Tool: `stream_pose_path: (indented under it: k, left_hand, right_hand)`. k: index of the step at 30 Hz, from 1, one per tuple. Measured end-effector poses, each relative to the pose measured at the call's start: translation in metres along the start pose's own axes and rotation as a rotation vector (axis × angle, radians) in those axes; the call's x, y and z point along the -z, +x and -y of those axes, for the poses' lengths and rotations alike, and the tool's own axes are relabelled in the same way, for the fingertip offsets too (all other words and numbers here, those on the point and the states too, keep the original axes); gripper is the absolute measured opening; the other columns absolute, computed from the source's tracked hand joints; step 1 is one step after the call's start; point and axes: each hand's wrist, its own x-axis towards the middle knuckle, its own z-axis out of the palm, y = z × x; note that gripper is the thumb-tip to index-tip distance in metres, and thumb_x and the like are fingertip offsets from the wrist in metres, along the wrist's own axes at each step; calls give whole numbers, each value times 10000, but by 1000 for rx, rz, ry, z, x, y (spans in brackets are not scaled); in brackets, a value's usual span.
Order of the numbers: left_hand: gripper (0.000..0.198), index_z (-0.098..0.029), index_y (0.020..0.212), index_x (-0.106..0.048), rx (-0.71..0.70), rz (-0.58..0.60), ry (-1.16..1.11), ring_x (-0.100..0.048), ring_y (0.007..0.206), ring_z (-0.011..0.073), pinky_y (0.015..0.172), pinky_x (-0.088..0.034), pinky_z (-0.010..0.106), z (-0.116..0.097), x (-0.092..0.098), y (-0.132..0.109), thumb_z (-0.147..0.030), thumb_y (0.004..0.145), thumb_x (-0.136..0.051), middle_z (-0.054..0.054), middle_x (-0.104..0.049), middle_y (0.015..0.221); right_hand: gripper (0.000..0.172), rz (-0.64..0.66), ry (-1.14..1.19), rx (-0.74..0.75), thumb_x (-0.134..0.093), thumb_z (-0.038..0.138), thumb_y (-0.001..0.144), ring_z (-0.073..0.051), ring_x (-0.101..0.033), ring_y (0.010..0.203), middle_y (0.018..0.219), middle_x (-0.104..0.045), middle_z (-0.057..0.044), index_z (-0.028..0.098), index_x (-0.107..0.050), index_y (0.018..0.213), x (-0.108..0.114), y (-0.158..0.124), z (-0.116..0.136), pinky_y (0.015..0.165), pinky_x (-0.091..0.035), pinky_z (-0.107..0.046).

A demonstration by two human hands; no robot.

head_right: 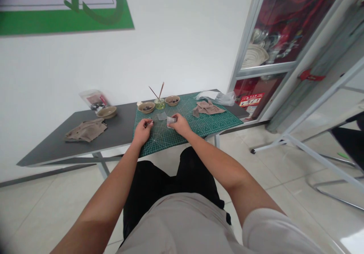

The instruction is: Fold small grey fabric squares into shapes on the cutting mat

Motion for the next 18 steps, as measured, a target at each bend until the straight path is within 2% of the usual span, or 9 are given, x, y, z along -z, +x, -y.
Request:
stream_pose_path:
  k: [3, 7, 11, 13, 16, 18]
  left_hand:
    - [174, -178, 957, -629, -25, 16, 1, -556, 849, 197, 828, -439, 348, -1, -1, -1, -301, 844, -579, 58, -641, 891]
    - [173, -185, 929, -635, -50, 34, 13, -549, 859, 198, 818, -433, 339, -1, -2, -2, -330, 844, -594, 54, -637, 882]
    - [179, -185, 931, -626, -11, 12, -28, -548, 822, 185, 792, -433, 326, -1, -2, -2, -340, 847, -591, 46, -634, 865]
    - [185, -188, 926, -623, -12, 15, -45, -544, 811, 181, 786, -431, 323, 0, -2, -2, -351, 843, -595, 41, -633, 859]
    - [192, -191, 916, -617, 1, 15, -71, -538, 786, 175, 772, -428, 320, 1, -2, -2, -364, 837, -596, 35, -631, 853]
    - [194, -190, 909, -614, 13, 14, -89, -537, 771, 170, 762, -428, 315, 0, -1, -3, -367, 832, -599, 33, -629, 849]
  right_hand:
    - [311, -23, -13, 39, -758, 400, 638, -132, -477, 644, 674, -558, 30, 164, -601, 766, 33, 10, 7, 600, -335, -253]
    - [365, -160, -48, 120, -708, 508, 682, -129, -427, 617, 649, -528, 24, 162, -605, 736, 69, 21, 3, 590, -310, -263]
    - [432, -112, -146, -15, -779, 472, 595, -138, -460, 599, 676, -564, 12, 151, -656, 857, 76, 14, -26, 594, -339, -273]
    - [443, -76, -169, -13, -773, 443, 603, -147, -489, 614, 708, -595, 1, 151, -669, 920, 75, 8, -39, 605, -359, -275]
    - [357, -140, -156, 2, -717, 452, 667, -157, -504, 612, 697, -610, -12, 153, -670, 856, 77, 4, -45, 610, -376, -283]
    - [367, -185, -120, 21, -702, 472, 683, -166, -523, 625, 727, -632, -22, 157, -662, 868, 80, 5, -45, 619, -394, -290]
